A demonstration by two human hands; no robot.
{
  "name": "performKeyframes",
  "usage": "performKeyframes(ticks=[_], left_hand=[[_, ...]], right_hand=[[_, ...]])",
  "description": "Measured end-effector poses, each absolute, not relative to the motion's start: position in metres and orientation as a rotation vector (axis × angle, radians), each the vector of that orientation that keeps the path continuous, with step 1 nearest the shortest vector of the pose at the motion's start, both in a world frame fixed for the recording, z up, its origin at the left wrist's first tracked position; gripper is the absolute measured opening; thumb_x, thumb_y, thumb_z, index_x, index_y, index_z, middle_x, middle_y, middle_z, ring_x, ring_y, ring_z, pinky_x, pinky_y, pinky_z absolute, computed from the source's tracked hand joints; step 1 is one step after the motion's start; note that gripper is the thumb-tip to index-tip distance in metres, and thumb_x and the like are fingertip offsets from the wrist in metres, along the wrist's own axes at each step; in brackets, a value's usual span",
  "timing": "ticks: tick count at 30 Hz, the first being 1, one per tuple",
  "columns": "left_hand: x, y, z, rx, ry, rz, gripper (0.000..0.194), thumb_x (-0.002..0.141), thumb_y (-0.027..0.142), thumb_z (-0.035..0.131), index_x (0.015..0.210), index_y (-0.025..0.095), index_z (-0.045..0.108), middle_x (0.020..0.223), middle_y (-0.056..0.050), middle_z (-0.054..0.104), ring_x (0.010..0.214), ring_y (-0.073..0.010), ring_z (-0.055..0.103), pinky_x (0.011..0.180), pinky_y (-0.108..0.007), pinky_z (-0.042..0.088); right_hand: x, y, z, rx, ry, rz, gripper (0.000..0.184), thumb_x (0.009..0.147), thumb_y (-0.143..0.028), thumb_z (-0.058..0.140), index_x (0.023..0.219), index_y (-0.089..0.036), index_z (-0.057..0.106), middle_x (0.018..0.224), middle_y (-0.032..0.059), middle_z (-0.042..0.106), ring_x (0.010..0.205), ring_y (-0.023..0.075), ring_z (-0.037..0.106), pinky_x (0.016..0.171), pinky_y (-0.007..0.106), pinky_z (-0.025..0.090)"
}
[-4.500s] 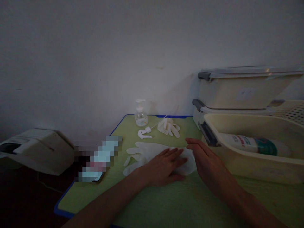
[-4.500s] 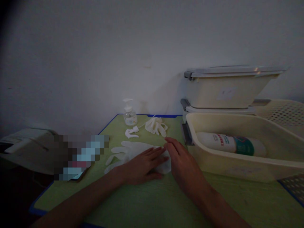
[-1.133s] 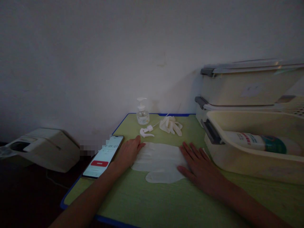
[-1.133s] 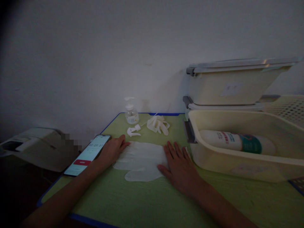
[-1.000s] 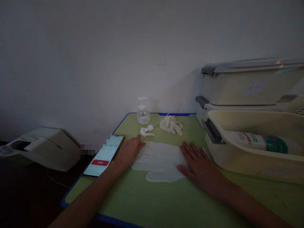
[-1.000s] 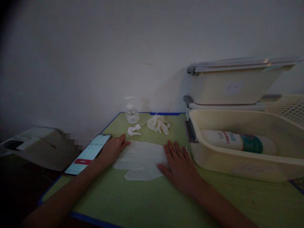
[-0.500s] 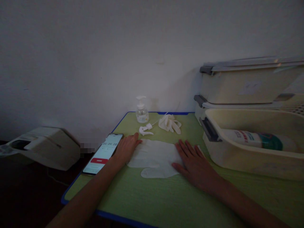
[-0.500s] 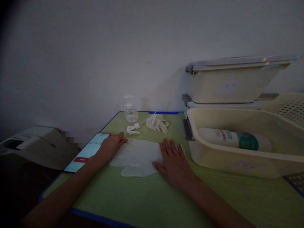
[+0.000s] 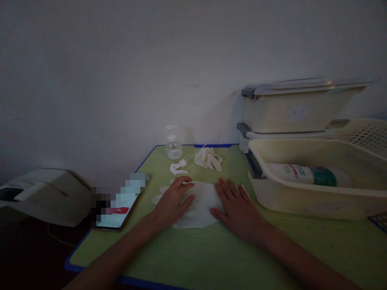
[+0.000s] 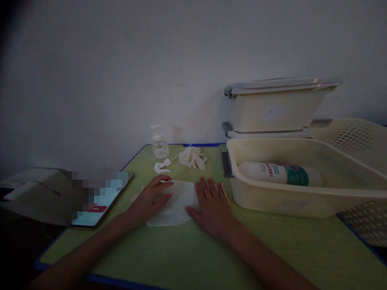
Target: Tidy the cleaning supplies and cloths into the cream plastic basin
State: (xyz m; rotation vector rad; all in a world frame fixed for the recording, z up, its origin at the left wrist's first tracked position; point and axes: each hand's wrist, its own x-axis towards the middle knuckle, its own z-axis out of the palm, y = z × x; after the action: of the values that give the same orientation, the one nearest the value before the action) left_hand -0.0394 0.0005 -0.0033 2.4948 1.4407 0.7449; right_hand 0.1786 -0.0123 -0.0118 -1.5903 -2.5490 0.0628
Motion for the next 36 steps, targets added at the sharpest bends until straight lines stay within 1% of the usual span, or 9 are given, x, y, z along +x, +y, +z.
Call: performKeyframes(ticks=[2, 5, 8, 11, 17, 23, 26, 30, 36], left_hand=[[-0.033, -0.004, -0.007, 2.524, 1.319, 0.533, 0.038, 0.086, 0.031, 0.041, 0.12, 0.016, 0.049, 0.131, -0.01, 0.044, 0.12, -0.0205, 0.042, 0.103, -0.037, 0.034], [-0.031, -0.007, -0.008, 2.613, 1.233, 0.315, 0.05, 0.088, 0.039, 0.037, 0.132, 0.013, 0.036, 0.141, -0.012, 0.033, 0.129, -0.0206, 0.03, 0.107, -0.037, 0.027], [-0.035, -0.009, -0.006, 2.701, 1.218, 0.151, 0.062, 0.088, 0.047, 0.034, 0.138, 0.013, 0.022, 0.146, -0.011, 0.021, 0.134, -0.0198, 0.019, 0.11, -0.037, 0.018], [-0.036, -0.01, -0.005, 2.735, 1.241, 0.056, 0.066, 0.088, 0.053, 0.027, 0.14, 0.016, 0.014, 0.148, -0.007, 0.014, 0.136, -0.0206, 0.01, 0.111, -0.04, 0.012], [-0.035, -0.012, -0.008, 2.718, 1.331, 0.066, 0.066, 0.086, 0.059, 0.023, 0.141, 0.023, 0.012, 0.148, -0.002, 0.012, 0.136, -0.0284, 0.005, 0.108, -0.048, 0.011], [-0.034, -0.011, -0.008, 2.623, 1.497, 0.072, 0.067, 0.08, 0.063, 0.036, 0.138, 0.032, 0.021, 0.148, 0.002, 0.015, 0.134, -0.0357, 0.007, 0.105, -0.057, 0.009], [-0.034, -0.011, -0.008, 2.582, 1.542, 0.066, 0.068, 0.078, 0.065, 0.037, 0.137, 0.035, 0.021, 0.148, 0.003, 0.013, 0.133, -0.0387, 0.006, 0.103, -0.061, 0.009], [-0.034, -0.011, -0.008, 2.568, 1.559, 0.04, 0.069, 0.077, 0.065, 0.037, 0.137, 0.038, 0.017, 0.148, 0.004, 0.011, 0.133, -0.0399, 0.004, 0.103, -0.062, 0.007], [-0.034, -0.012, -0.007, 2.597, 1.54, 0.009, 0.069, 0.079, 0.065, 0.032, 0.139, 0.034, 0.014, 0.148, 0.002, 0.01, 0.133, -0.0395, 0.002, 0.102, -0.062, 0.003]], right_hand=[[0.179, -0.012, -0.013, -1.574, -2.539, 0.058, 0.069, 0.084, -0.056, 0.032, 0.135, -0.01, 0.034, 0.141, 0.0174, 0.029, 0.131, 0.0341, 0.02, 0.102, 0.056, 0.02], [0.179, -0.011, -0.014, -1.562, -2.543, 0.038, 0.068, 0.084, -0.055, 0.032, 0.134, -0.01, 0.035, 0.141, 0.0172, 0.03, 0.13, 0.0345, 0.022, 0.102, 0.057, 0.021], [0.179, -0.011, -0.014, -1.575, -2.557, 0.025, 0.067, 0.084, -0.055, 0.032, 0.134, -0.011, 0.037, 0.141, 0.0158, 0.03, 0.13, 0.034, 0.022, 0.102, 0.056, 0.021], [0.178, -0.011, -0.013, -1.601, -2.559, 0.056, 0.068, 0.084, -0.055, 0.033, 0.135, -0.01, 0.034, 0.142, 0.0157, 0.029, 0.131, 0.0339, 0.021, 0.102, 0.056, 0.021], [0.177, -0.012, -0.009, -1.634, -2.565, 0.089, 0.069, 0.084, -0.054, 0.033, 0.136, -0.009, 0.032, 0.142, 0.0157, 0.026, 0.131, 0.0339, 0.019, 0.104, 0.055, 0.019], [0.177, -0.014, -0.008, -1.719, -2.532, 0.11, 0.075, 0.081, -0.06, 0.033, 0.138, -0.011, 0.029, 0.145, 0.013, 0.02, 0.132, 0.0355, 0.012, 0.106, 0.052, 0.015], [0.177, -0.014, -0.009, -1.748, -2.513, 0.109, 0.076, 0.08, -0.061, 0.034, 0.138, -0.012, 0.029, 0.145, 0.0127, 0.02, 0.132, 0.037, 0.01, 0.106, 0.052, 0.015], [0.177, -0.016, -0.007, -1.772, -2.511, 0.119, 0.075, 0.08, -0.061, 0.033, 0.138, -0.013, 0.028, 0.146, 0.0124, 0.017, 0.132, 0.0374, 0.008, 0.106, 0.052, 0.013], [0.176, -0.016, -0.004, -1.77, -2.502, 0.131, 0.075, 0.08, -0.06, 0.034, 0.138, -0.012, 0.029, 0.146, 0.0129, 0.018, 0.131, 0.0382, 0.008, 0.105, 0.052, 0.013]])
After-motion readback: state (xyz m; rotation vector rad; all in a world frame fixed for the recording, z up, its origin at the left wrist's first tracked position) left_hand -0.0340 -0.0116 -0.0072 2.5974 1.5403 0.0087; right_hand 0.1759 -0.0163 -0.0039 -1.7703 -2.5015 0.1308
